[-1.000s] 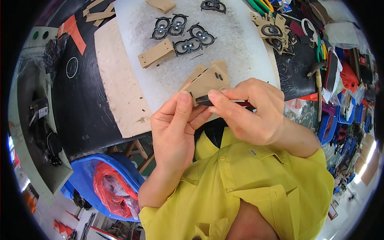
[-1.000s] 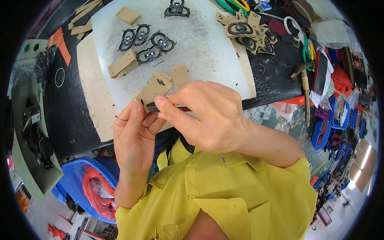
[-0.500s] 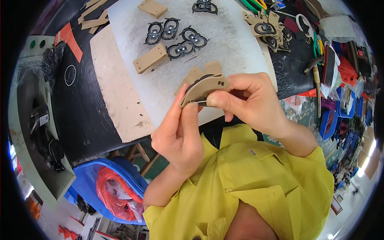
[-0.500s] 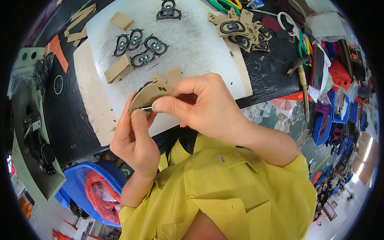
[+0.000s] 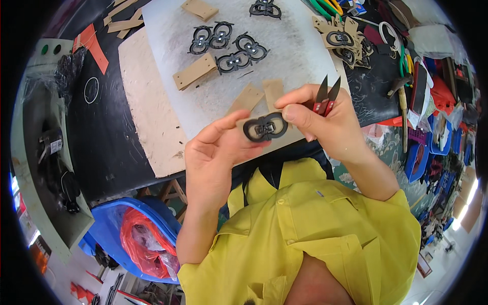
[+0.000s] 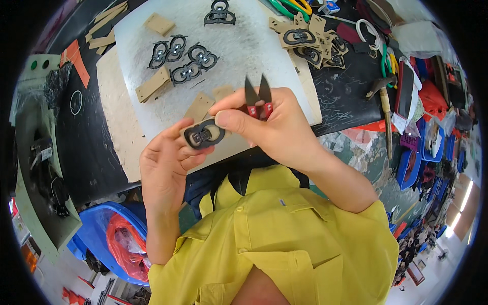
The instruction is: The person inserts black rubber gaskets into rectangular cardboard pieces and trims the excess material using red-handled scissors. The process is repeated for multiple units, which are then placed on the workbench.
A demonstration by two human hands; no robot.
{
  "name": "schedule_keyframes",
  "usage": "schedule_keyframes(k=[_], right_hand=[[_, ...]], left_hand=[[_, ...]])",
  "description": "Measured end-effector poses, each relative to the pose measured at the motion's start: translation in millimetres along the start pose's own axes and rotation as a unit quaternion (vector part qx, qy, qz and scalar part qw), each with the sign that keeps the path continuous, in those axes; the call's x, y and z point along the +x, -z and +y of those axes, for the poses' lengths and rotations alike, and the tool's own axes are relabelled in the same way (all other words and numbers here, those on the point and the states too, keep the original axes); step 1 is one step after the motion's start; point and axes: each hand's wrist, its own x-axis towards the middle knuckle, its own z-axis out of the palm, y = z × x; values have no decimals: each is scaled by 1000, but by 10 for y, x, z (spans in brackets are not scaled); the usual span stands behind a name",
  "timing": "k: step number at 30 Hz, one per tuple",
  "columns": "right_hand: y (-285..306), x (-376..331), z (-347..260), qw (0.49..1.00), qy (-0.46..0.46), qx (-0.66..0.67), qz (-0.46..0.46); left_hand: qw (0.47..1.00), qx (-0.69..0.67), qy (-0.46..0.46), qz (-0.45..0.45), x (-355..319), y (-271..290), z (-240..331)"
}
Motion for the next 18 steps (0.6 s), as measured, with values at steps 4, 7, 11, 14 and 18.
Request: schedule_keyframes(k=[4, 7, 11, 14, 18], right_hand=[[-49, 31, -138, 959, -170, 226, 11], [-34, 1, -82, 960, -169, 208, -79], [-65, 11, 43, 974, -115, 193, -12], [-74, -23, 101, 970, -103, 214, -43], [-38, -66, -1, 982, -79, 172, -16]], left_hand=[[998, -22, 35, -37, 20, 66, -5], [995, -85, 38, -41, 31, 107, -62], [982, -153, 106, -10, 48, -12, 86], [997, -42, 36, -54, 17, 17, -37], [995, 1, -2, -98, 68, 1, -50]])
